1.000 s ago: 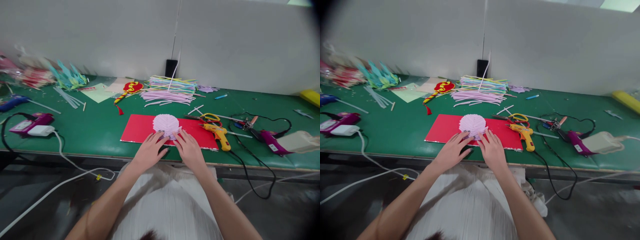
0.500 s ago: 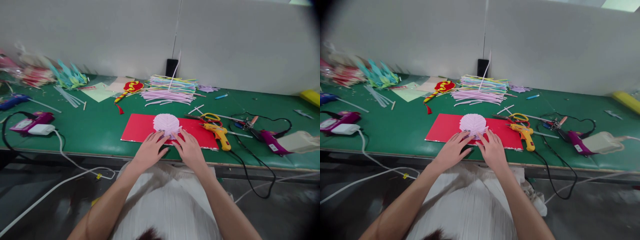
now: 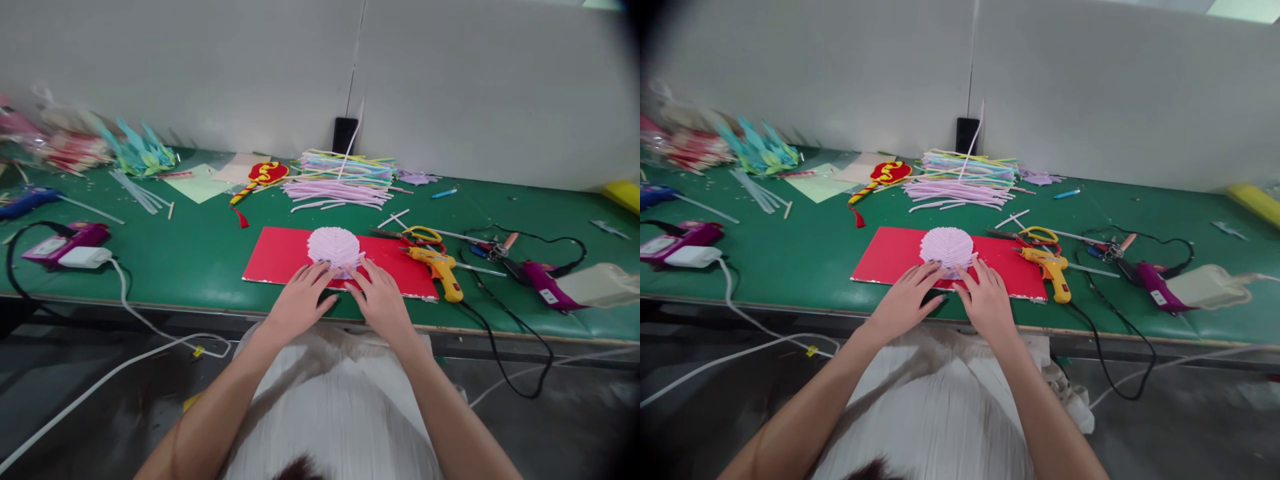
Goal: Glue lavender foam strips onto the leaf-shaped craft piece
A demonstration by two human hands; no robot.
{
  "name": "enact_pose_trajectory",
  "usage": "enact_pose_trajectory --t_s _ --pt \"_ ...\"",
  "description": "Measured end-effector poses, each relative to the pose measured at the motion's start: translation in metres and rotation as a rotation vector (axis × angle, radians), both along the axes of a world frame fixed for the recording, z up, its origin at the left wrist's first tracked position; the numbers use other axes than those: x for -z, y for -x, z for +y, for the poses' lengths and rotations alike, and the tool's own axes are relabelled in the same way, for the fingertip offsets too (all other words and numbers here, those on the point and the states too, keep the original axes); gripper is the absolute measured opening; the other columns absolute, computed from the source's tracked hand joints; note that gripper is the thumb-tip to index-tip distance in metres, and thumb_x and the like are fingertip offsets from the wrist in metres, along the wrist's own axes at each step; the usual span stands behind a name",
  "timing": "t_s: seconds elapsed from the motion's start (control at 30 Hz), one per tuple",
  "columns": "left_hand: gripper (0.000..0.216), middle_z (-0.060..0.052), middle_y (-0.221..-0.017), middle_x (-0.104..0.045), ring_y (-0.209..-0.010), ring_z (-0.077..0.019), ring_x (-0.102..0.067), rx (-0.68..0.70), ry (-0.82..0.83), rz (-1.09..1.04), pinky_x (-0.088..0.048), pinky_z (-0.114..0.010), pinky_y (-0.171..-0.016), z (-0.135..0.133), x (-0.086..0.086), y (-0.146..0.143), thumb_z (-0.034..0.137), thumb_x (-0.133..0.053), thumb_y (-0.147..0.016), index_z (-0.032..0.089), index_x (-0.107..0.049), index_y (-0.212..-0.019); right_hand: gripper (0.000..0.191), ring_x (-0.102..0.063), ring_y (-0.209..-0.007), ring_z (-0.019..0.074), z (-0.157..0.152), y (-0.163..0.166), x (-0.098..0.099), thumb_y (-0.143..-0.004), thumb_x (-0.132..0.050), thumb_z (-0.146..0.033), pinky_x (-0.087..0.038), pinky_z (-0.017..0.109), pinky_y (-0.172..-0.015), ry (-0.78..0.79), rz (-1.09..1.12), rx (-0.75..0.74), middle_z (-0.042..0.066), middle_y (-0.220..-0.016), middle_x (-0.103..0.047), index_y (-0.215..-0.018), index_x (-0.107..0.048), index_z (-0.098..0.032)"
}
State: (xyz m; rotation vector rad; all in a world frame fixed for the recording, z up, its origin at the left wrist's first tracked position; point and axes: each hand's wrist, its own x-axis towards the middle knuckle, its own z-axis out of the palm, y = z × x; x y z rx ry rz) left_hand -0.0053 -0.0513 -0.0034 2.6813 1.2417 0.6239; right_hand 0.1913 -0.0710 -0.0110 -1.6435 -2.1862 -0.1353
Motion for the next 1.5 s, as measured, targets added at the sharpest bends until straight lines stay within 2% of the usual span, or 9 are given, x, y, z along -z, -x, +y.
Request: enact_pose_trajectory --t_s 0.3,0.6,1.23,1.5 --pt "0.048 -0.009 -0.140 -0.048 -0.132 -0.0205 -0.042 -0.037 0.013 -0.003 -0.031 -0.041 -0.112 0.0012 0.0032 -0.0002 0.037 -0.040 -0.094 0.018 -0.037 -0.138 0.043 -0.045 -0.127 0.0271 -0.0007 0.0001 -0.0002 -0.095 -0.038 -0.042 -0.038 0.044 -0.103 0.002 -0.041 0.014 0.012 -0.140 -0.047 -0.132 -0.051 -0.026" --pt "0.043 -0.008 -0.148 -0.037 -0.136 -0.0234 -0.035 -0.009 -0.016 0.078 -0.029 -0.046 -0.112 -0.0037 0.0021 0.0014 0.040 -0.037 -0.095 0.024 -0.046 -0.134 0.044 -0.043 -0.129 0.0262 0.0004 -0.0002 0.0012 -0.095 -0.037 -0.042 -0.037 0.043 -0.104 0.003 -0.044 0.015 0.011 -0.142 -0.045 -0.134 -0.050 -0.026" --pt "0.040 -0.013 -0.135 -0.047 -0.133 -0.0302 -0.037 -0.037 -0.087 0.027 -0.034 -0.050 -0.109 -0.0061 0.0051 -0.0009 0.035 -0.040 -0.094 0.020 -0.051 -0.129 0.043 -0.044 -0.128 0.0265 0.0005 0.0001 0.0013 -0.095 -0.038 -0.041 -0.039 0.043 -0.103 -0.011 -0.031 0.008 0.012 -0.141 -0.046 -0.132 -0.052 -0.025" --pt "0.040 -0.010 -0.138 -0.048 -0.133 -0.0277 -0.037 -0.023 -0.092 0.029 -0.034 -0.049 -0.108 -0.0067 0.0067 0.0002 0.035 -0.039 -0.095 0.019 -0.050 -0.129 0.043 -0.044 -0.127 0.0264 0.0009 -0.0002 0.0021 -0.095 -0.038 -0.041 -0.039 0.043 -0.103 -0.011 -0.028 0.009 0.011 -0.141 -0.046 -0.132 -0.052 -0.025"
